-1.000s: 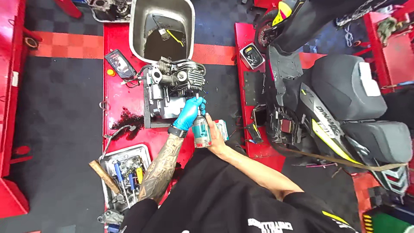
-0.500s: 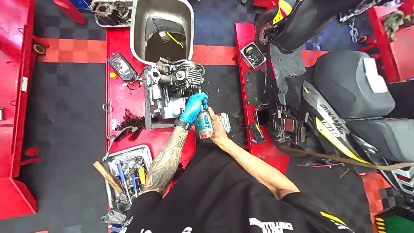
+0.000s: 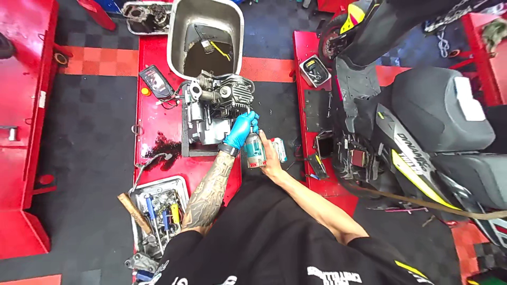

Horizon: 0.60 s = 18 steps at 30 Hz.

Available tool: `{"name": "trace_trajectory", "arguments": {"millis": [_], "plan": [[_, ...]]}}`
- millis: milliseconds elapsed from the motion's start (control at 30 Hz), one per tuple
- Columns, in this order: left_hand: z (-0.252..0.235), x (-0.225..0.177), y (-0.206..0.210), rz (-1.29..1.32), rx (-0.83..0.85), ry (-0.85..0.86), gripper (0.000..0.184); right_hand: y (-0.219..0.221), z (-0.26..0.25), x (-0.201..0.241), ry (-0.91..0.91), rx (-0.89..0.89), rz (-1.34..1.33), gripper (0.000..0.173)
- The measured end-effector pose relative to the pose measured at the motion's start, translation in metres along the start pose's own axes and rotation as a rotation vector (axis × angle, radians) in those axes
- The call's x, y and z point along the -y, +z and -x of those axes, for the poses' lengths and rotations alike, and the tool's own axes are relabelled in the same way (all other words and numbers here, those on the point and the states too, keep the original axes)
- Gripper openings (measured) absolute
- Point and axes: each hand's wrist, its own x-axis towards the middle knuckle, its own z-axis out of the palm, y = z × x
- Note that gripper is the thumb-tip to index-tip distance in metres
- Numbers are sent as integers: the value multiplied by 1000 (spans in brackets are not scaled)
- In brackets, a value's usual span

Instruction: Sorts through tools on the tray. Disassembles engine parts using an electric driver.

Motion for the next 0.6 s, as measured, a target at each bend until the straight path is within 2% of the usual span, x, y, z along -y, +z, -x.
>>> {"name": "trace_trajectory", "arguments": {"millis": [67, 133, 267, 333, 467, 533, 600], "plan": [[-2, -2, 1, -33, -28, -6, 31, 8, 0, -4, 0, -23, -104, 92], [-2, -3, 0, -62, -19, -8, 31, 14, -1, -5, -18, -47, -55, 92], [0, -8, 0, -116, -16, -7, 33, 9, -5, -7, -84, -26, 220, 76], [1, -10, 5, -116, -48, -11, 35, 1, -5, -9, -96, 10, 246, 72], [-2, -8, 8, 12, -15, -23, 31, -5, -3, -11, -109, 12, 160, 81], [23, -20, 11, 42, -1, -15, 26, -7, -1, -5, -96, 29, 70, 84], [110, -67, 26, 7, -127, -49, 20, -3, 1, 6, -42, 66, -88, 76]]}}
